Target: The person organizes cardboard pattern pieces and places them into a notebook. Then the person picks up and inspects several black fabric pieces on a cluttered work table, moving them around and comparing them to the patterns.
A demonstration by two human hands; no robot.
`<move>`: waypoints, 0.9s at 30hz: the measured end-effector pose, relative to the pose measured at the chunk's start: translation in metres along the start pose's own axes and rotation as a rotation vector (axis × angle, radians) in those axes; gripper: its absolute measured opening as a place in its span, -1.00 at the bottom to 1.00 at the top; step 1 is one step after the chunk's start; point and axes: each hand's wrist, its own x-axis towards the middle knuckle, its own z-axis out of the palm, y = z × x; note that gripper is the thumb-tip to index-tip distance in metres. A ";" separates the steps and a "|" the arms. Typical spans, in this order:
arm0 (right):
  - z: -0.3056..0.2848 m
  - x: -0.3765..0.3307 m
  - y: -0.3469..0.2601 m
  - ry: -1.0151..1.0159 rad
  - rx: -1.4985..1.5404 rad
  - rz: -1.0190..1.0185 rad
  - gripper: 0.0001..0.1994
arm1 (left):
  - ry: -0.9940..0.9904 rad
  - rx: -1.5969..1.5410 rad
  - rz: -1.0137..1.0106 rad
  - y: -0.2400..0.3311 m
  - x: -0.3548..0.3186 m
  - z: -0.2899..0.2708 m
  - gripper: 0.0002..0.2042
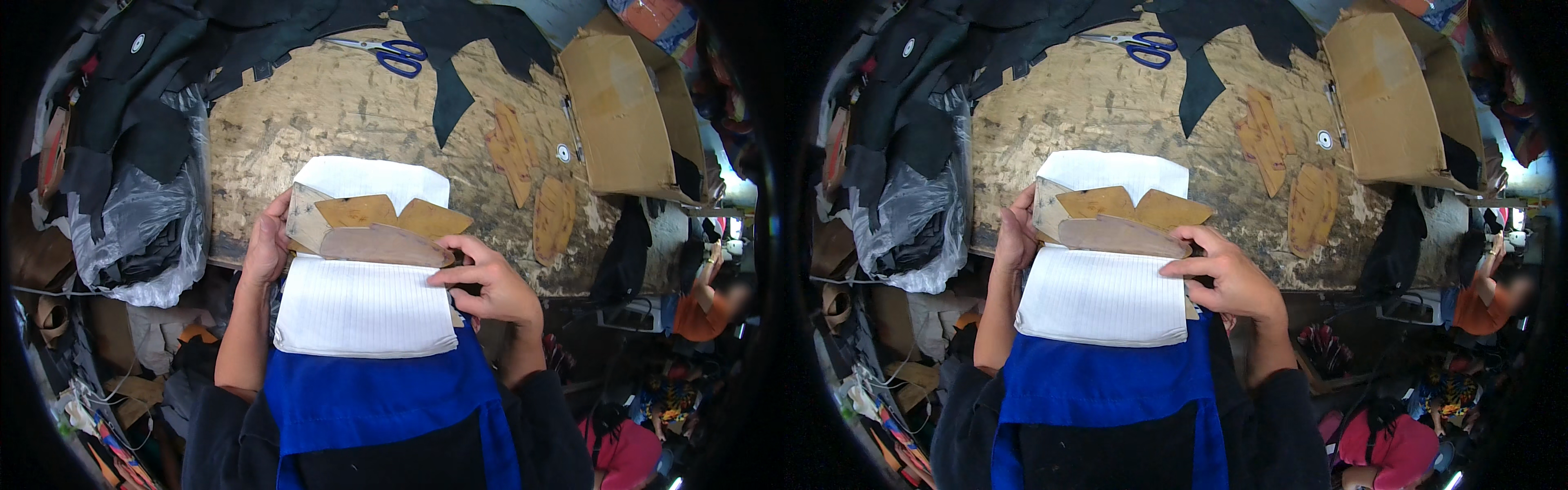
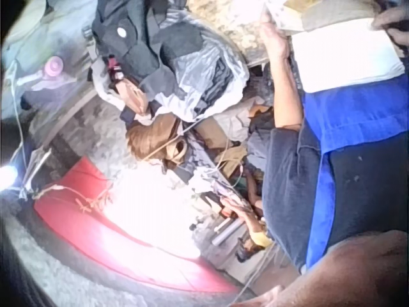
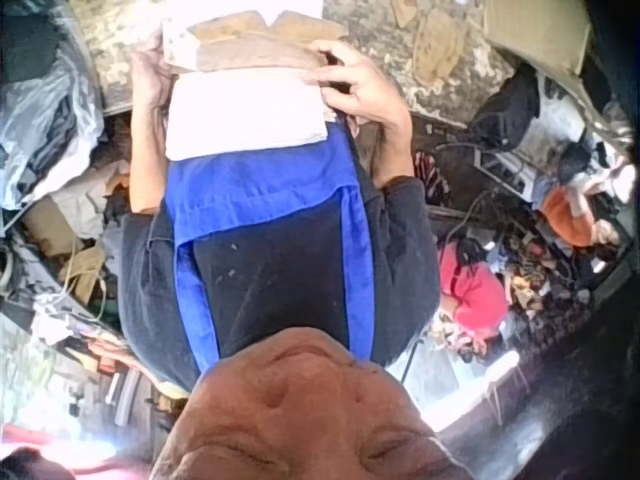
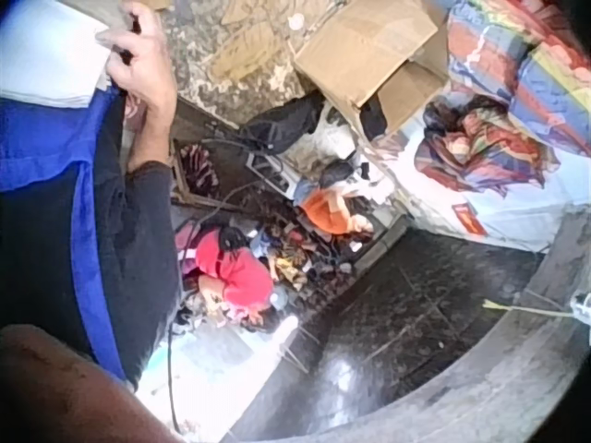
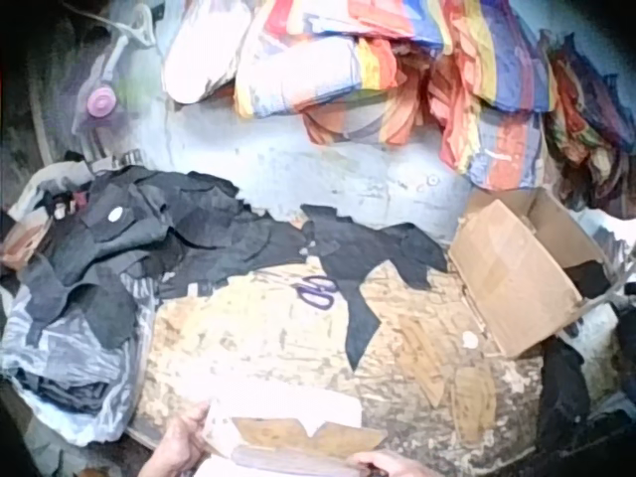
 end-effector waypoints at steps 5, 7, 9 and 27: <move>0.000 -0.006 -0.002 0.017 -0.048 -0.011 -0.68 | -0.049 0.021 0.013 0.002 0.000 0.000 -0.03; 0.005 -0.006 0.002 0.049 -0.018 -0.033 -0.69 | -0.034 0.037 -0.009 0.002 0.001 0.000 -0.01; 0.011 -0.002 0.009 0.095 0.045 -0.061 -0.69 | -0.027 0.042 -0.008 0.002 0.000 0.000 0.00; 0.038 0.046 0.016 0.785 0.169 0.199 -0.73 | -0.057 0.282 0.069 0.019 -0.006 0.021 -0.11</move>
